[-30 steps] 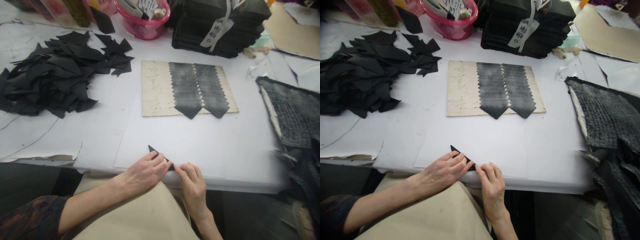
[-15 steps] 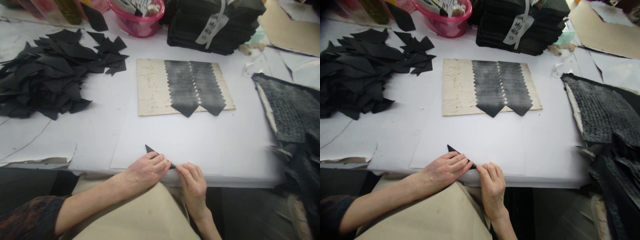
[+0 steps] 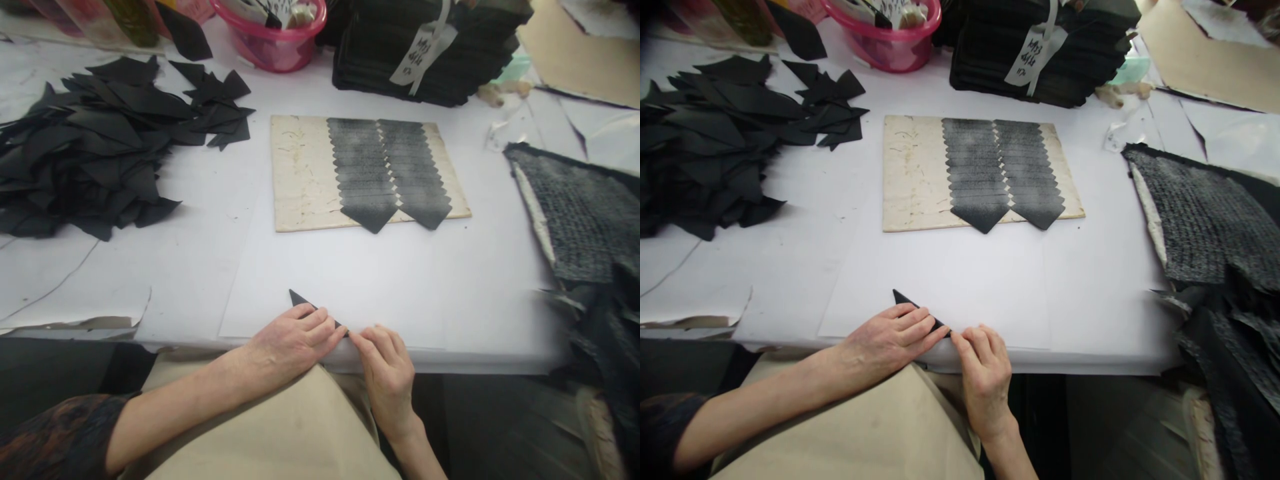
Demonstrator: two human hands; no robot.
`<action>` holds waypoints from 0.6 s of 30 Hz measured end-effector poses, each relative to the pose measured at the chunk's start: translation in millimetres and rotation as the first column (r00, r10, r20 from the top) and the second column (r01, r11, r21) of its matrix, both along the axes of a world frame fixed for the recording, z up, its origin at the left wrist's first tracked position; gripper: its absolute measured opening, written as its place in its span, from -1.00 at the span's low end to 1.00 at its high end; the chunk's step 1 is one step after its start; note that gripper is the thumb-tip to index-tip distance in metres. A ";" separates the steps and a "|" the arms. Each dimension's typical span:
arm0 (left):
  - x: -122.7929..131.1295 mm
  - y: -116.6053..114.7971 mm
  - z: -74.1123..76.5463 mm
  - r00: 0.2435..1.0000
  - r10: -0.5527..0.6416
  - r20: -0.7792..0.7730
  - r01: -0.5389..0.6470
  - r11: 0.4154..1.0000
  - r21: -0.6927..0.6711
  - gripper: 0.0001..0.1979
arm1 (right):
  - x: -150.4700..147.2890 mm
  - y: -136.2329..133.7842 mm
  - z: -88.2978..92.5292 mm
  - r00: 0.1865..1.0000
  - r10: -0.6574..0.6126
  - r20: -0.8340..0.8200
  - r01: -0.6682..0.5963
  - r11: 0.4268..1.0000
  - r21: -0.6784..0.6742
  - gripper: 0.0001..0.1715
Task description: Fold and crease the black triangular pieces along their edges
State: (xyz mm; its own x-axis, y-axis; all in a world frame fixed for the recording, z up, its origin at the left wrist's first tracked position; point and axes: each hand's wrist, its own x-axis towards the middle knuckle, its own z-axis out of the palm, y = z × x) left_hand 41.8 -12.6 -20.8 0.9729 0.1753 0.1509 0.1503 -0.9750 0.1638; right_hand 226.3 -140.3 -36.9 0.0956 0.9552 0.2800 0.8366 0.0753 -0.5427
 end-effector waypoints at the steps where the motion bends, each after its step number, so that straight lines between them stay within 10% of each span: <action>1: 0.3 -0.2 0.1 1.000 -0.003 0.000 0.003 1.000 0.005 -0.69 | -0.2 0.1 0.0 1.000 0.000 0.004 0.000 1.000 0.000 -0.72; 18: 4.2 -2.3 -4.7 0.999 -0.027 0.035 0.026 0.999 0.031 -0.76 | -2.9 1.2 1.8 0.997 -0.073 -0.039 0.073 0.997 0.003 -0.73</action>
State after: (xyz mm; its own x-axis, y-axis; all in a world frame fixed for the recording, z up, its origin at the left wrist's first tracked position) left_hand 45.9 -15.0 -25.4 0.9710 0.1441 0.1906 0.1185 -0.9831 0.1392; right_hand 223.4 -139.1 -35.1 0.1755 0.9442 0.2786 0.8184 0.0173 -0.5744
